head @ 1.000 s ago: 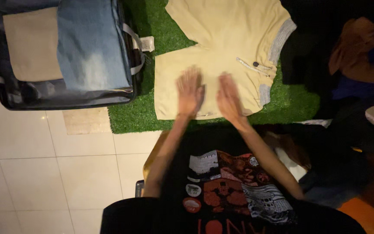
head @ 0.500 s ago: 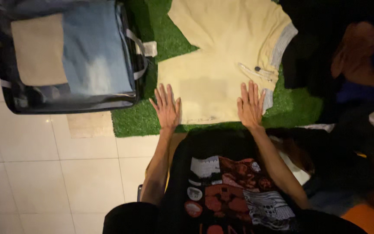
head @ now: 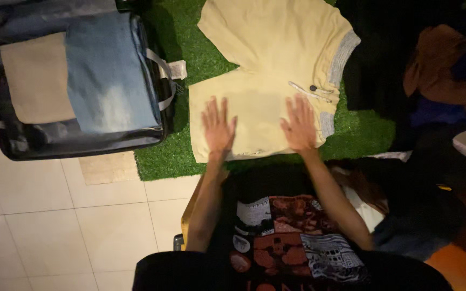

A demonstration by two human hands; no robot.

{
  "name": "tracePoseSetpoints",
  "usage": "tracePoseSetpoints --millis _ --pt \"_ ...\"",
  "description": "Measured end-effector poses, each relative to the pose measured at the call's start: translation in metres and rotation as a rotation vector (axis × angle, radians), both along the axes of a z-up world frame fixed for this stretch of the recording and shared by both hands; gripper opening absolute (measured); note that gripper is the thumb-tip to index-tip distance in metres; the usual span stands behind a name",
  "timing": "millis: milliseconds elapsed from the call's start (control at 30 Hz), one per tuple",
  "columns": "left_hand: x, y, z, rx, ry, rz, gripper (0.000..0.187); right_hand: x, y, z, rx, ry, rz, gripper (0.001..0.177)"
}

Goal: The person folds a shirt and a pair of jeans, places them into a suitcase, then spreads out a pair of shorts and folds them.

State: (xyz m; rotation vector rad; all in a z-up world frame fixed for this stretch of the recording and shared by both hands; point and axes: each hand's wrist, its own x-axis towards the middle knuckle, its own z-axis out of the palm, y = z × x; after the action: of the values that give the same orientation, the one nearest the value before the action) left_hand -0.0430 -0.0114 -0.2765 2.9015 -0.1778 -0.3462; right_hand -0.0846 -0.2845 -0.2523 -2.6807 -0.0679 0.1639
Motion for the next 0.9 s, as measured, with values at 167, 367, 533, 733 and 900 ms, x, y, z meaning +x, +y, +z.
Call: tracePoseSetpoints --millis 167,367,533,733,900 --pt "-0.002 0.038 0.010 0.182 -0.001 0.075 0.070 -0.009 -0.008 -0.016 -0.080 -0.065 -0.096 0.064" --pt "0.008 -0.031 0.003 -0.182 -0.180 0.045 0.066 0.007 0.044 -0.040 0.136 -0.160 0.029 0.063" --pt "0.028 -0.066 -0.012 -0.037 -0.117 -0.119 0.062 0.038 0.068 -0.032 0.105 -0.038 0.083 0.065" --pt "0.023 0.025 0.008 -0.011 -0.075 0.082 0.069 0.020 -0.007 -0.013 0.017 -0.065 0.000 0.065" --pt "0.022 0.021 0.017 0.143 -0.069 0.159 0.067 0.016 0.000 -0.033 -0.214 -0.052 -0.056 0.066"
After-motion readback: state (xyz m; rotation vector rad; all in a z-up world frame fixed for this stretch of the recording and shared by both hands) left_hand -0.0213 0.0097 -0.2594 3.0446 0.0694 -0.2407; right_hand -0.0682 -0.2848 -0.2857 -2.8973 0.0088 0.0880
